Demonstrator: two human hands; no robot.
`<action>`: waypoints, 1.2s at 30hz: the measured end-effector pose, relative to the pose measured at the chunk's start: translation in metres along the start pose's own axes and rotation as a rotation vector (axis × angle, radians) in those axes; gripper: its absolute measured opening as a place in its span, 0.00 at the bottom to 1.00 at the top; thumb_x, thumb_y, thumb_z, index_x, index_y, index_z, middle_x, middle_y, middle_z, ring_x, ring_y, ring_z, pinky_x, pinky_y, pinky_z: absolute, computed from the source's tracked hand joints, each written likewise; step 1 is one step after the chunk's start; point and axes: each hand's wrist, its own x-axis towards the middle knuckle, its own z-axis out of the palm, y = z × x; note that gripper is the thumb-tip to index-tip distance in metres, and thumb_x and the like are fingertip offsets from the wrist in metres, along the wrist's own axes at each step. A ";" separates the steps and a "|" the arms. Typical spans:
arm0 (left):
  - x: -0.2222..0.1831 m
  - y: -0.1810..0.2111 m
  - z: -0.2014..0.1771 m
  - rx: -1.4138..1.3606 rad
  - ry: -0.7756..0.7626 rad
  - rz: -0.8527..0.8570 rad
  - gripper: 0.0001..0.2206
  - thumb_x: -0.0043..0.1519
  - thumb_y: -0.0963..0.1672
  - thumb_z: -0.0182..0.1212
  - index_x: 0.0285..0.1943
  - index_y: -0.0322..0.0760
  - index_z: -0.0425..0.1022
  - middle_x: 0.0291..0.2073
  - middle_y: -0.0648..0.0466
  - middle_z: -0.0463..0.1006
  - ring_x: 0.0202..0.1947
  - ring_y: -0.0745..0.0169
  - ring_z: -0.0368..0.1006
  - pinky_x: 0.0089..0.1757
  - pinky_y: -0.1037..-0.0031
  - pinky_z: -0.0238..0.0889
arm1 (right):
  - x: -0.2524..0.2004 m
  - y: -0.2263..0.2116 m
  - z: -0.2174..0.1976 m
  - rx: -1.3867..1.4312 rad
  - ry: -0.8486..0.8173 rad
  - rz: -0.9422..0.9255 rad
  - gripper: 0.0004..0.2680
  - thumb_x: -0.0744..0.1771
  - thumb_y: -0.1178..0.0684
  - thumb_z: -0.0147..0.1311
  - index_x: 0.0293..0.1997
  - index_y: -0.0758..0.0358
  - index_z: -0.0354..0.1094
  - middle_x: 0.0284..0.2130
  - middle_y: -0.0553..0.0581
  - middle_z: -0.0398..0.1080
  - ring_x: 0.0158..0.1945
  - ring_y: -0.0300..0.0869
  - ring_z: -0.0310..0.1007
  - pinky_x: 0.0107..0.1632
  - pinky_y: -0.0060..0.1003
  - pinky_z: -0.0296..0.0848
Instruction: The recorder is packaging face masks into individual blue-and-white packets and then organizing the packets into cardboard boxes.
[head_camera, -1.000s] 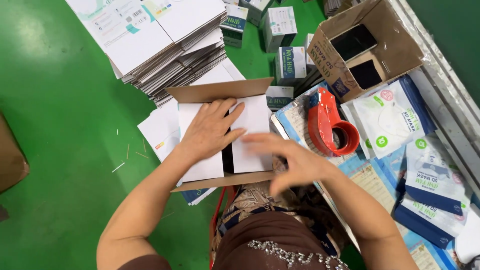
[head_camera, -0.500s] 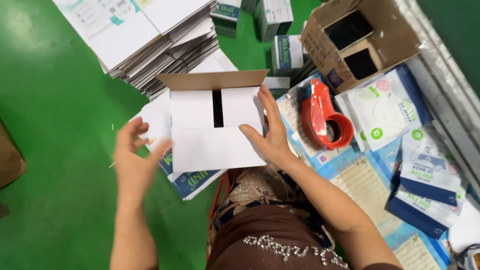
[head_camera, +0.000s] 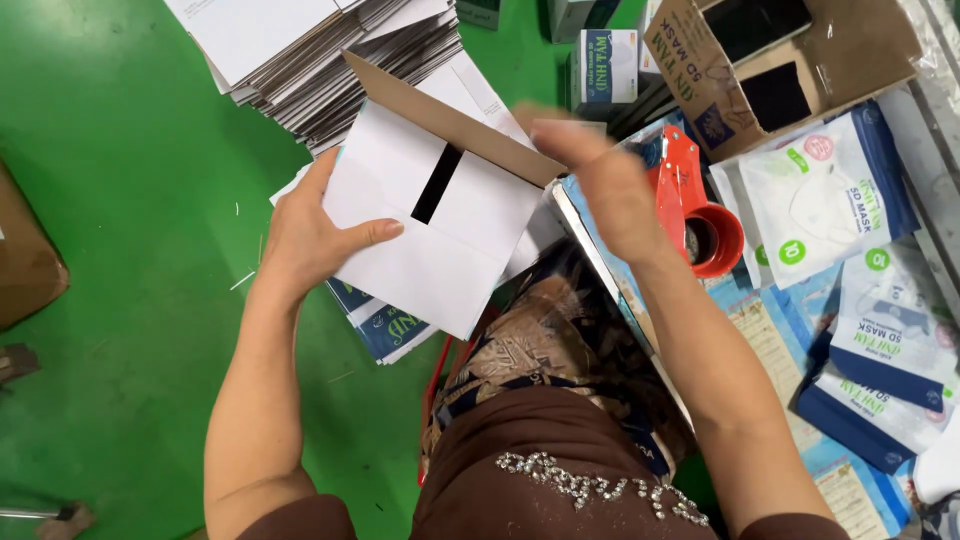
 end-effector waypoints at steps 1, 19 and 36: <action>0.001 -0.003 -0.001 -0.024 0.009 -0.015 0.45 0.42 0.52 0.80 0.71 0.38 0.66 0.54 0.43 0.81 0.56 0.49 0.78 0.54 0.62 0.69 | 0.005 0.000 0.007 -0.413 -0.271 -0.064 0.18 0.73 0.44 0.44 0.70 0.64 0.60 0.69 0.61 0.64 0.73 0.49 0.62 0.75 0.48 0.58; 0.004 -0.005 0.009 0.065 0.224 -0.055 0.25 0.59 0.55 0.69 0.57 0.34 0.79 0.34 0.44 0.84 0.35 0.50 0.81 0.41 0.62 0.70 | -0.110 -0.005 -0.047 -1.442 0.250 -0.088 0.17 0.67 0.51 0.65 0.59 0.66 0.67 0.53 0.65 0.72 0.55 0.55 0.73 0.56 0.46 0.72; 0.006 -0.007 0.013 0.131 0.249 -0.077 0.21 0.59 0.55 0.70 0.52 0.40 0.82 0.23 0.44 0.81 0.23 0.49 0.77 0.37 0.61 0.69 | -0.078 0.006 -0.035 -0.203 0.332 0.070 0.18 0.65 0.50 0.61 0.55 0.76 0.71 0.46 0.57 0.76 0.46 0.39 0.75 0.51 0.35 0.75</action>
